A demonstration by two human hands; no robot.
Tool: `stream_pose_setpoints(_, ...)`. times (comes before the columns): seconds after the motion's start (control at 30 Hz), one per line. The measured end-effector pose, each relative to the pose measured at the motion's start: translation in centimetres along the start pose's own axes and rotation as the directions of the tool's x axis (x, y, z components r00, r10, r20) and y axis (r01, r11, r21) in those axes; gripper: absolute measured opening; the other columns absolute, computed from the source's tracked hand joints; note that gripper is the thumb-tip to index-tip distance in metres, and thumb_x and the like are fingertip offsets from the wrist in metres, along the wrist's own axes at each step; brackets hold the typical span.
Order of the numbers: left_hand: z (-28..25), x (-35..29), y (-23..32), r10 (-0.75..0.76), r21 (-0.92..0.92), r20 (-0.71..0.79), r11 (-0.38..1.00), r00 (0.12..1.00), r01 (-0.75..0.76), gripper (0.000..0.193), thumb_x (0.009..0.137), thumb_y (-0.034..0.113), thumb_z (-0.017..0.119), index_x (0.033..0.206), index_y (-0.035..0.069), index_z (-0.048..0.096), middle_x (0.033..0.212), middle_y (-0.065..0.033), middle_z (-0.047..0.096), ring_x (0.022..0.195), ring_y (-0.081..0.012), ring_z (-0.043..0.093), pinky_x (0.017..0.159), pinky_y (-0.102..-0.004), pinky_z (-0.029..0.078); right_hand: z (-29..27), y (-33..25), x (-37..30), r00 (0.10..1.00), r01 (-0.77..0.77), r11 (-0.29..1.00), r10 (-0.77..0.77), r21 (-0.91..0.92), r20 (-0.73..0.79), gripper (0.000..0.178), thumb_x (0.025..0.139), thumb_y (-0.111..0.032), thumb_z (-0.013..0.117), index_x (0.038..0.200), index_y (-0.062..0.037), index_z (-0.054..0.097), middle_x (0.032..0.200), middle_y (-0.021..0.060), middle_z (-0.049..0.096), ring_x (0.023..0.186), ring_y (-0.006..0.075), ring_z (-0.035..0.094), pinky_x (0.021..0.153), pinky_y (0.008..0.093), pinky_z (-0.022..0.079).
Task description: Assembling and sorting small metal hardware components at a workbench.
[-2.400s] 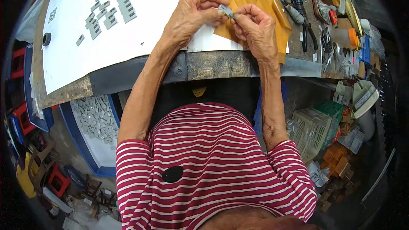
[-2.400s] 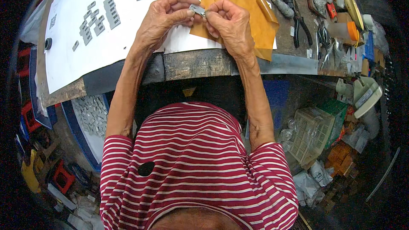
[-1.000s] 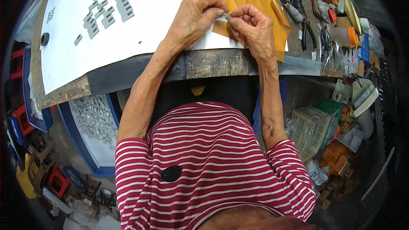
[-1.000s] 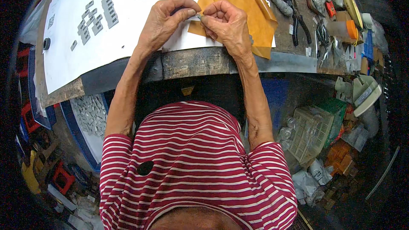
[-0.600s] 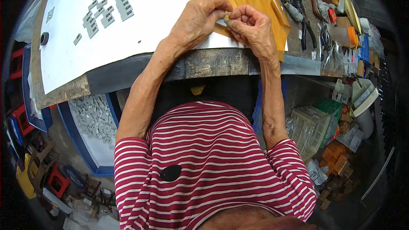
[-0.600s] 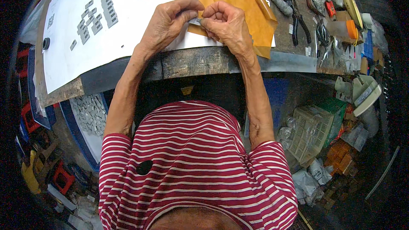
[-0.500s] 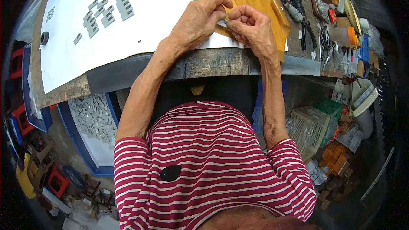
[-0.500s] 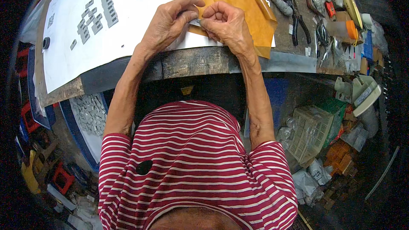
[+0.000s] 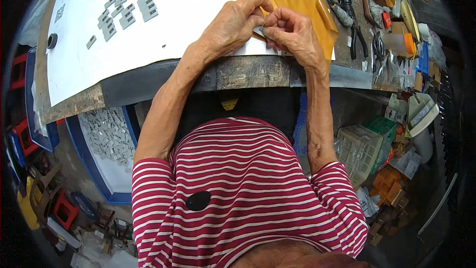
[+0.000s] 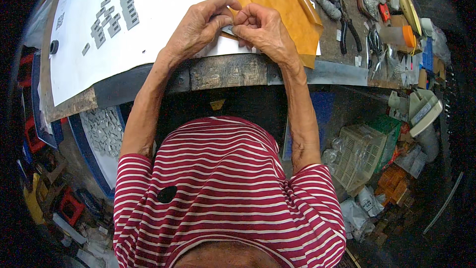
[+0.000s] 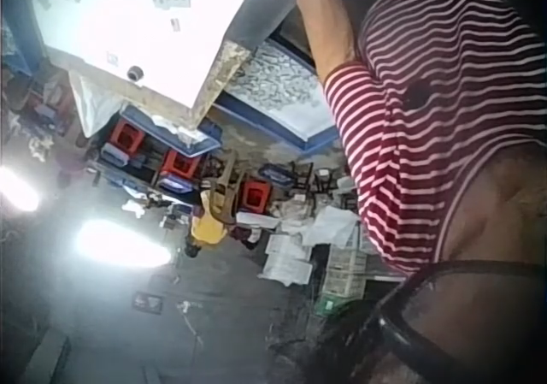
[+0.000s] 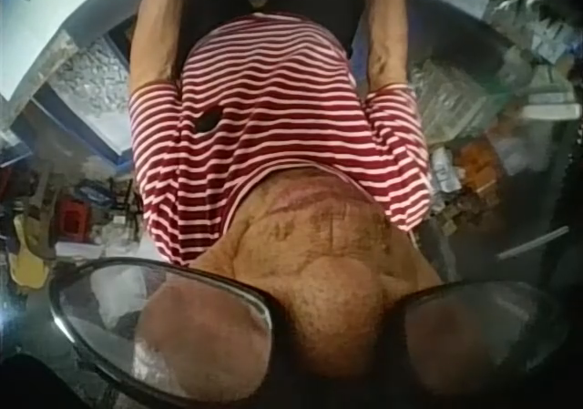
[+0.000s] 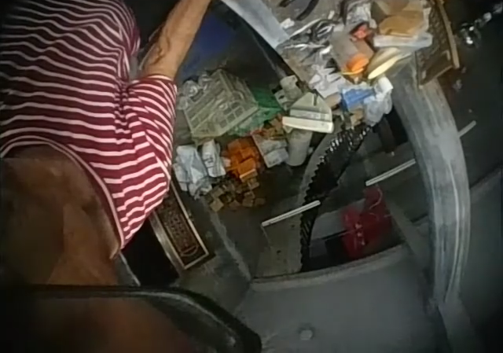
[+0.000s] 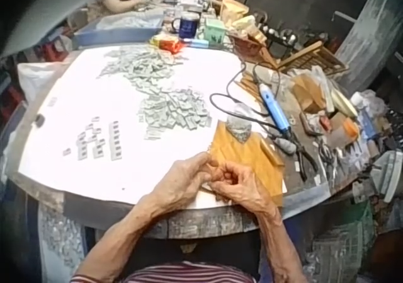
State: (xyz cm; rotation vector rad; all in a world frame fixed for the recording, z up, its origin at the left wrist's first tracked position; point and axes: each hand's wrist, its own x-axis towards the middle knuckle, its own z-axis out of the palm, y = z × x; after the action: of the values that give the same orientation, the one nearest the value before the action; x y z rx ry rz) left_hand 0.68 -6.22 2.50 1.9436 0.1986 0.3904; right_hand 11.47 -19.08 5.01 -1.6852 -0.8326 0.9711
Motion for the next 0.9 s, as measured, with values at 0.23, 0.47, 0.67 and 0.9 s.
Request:
stream_pose_setpoints(0.23,-0.3,0.2,-0.1,0.022,-0.098,0.004,0.995,1.0,-0.022,0.018,0.084,0.006,0.05,0.101,0.002,0.056,0.079,-0.007,0.062,0.074,-0.0127,0.059,0.07,-0.0254,0.048,0.3,0.2,0.0,0.997,0.032,0.986,-0.02,0.162,-0.071,0.01,0.071,0.001,0.061,0.079,-0.0007,0.054,0.062,0.0002,0.053,0.05,0.0045,0.049,0.043,0.0168,0.037)
stream_pose_setpoints(0.47,-0.3,0.2,-0.5,0.117,-0.05,-0.067,0.992,0.991,-0.12,0.019,0.084,0.012,0.052,0.098,0.002,0.059,0.082,-0.0076,0.062,0.074,-0.0132,0.059,0.071,-0.0265,0.048,-0.1,1.3,0.3,0.974,0.147,0.947,-0.087,0.285,-0.21,0.008,0.072,-0.001,0.06,0.078,-0.0007,0.054,0.06,-0.0015,0.052,0.048,0.0025,0.044,0.043,0.0161,0.033)
stream_pose_setpoints(0.67,-0.2,0.0,0.2,0.096,0.077,-0.008,0.992,0.995,-0.095,0.02,0.078,0.01,0.061,0.096,0.001,0.061,0.081,-0.0073,0.063,0.071,-0.014,0.059,0.067,-0.0258,0.049,-0.5,1.4,0.1,0.982,0.108,0.933,-0.046,0.344,-0.183,0.007,0.073,-0.001,0.059,0.079,0.0,0.055,0.06,-0.0025,0.051,0.048,0.0017,0.043,0.044,0.0153,0.032)
stream_pose_setpoints(0.9,0.1,0.2,-0.4,0.2,0.13,-0.041,0.972,0.979,-0.193,0.019,0.076,0.009,0.062,0.094,0.001,0.061,0.079,-0.0092,0.064,0.066,-0.0164,0.06,0.062,-0.0267,0.05,-0.3,1.3,0.0,0.979,0.097,0.949,-0.037,0.299,-0.201,0.007,0.075,-0.002,0.06,0.08,0.0017,0.057,0.06,-0.0024,0.052,0.049,0.0015,0.044,0.044,0.0152,0.033)
